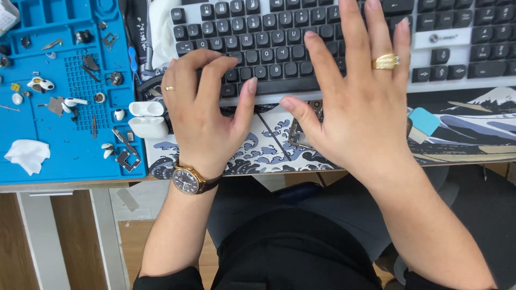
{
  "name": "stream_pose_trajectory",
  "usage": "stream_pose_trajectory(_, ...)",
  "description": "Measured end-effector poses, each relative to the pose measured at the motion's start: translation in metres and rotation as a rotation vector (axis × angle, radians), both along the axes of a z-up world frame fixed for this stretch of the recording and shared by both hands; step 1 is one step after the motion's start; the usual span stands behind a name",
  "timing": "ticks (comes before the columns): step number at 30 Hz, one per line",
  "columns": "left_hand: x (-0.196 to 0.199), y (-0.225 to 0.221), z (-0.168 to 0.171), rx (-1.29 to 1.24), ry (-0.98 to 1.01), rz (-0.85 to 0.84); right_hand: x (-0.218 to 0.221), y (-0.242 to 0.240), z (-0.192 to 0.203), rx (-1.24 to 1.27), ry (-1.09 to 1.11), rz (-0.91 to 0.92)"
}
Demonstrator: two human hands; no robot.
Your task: A person uses a computer to log data or run tests while handling a smartphone at a repair bench.
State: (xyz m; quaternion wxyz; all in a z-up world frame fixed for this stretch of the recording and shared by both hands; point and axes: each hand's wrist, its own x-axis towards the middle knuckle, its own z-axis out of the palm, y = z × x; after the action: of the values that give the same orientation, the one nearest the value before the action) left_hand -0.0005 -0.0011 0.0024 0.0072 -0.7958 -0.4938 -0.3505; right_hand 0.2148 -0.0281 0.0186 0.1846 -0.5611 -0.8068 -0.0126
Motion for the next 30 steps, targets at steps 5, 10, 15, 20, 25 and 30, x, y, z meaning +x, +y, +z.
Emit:
stream_pose_trajectory(5,0.0,0.002,0.001,0.017,-0.06,-0.032,-0.006,-0.002,0.0,0.111,0.111,0.115)
stream_pose_trajectory(10,-0.001,-0.003,-0.008,0.031,-0.034,0.039,-0.01,-0.003,0.004,0.021,0.07,0.131)
stream_pose_trajectory(15,-0.002,0.0,-0.005,0.047,-0.084,0.025,0.007,-0.022,-0.004,0.053,0.125,0.166)
stream_pose_trajectory(20,-0.007,0.002,-0.001,0.073,-0.094,-0.002,0.059,-0.048,-0.015,0.191,0.132,0.038)
stream_pose_trajectory(25,-0.005,0.0,-0.004,0.117,-0.006,-0.031,0.119,-0.065,-0.01,0.332,0.197,-0.197)
stream_pose_trajectory(30,-0.004,-0.001,-0.009,0.089,-0.014,-0.013,0.14,-0.052,-0.014,0.417,0.233,-0.256)
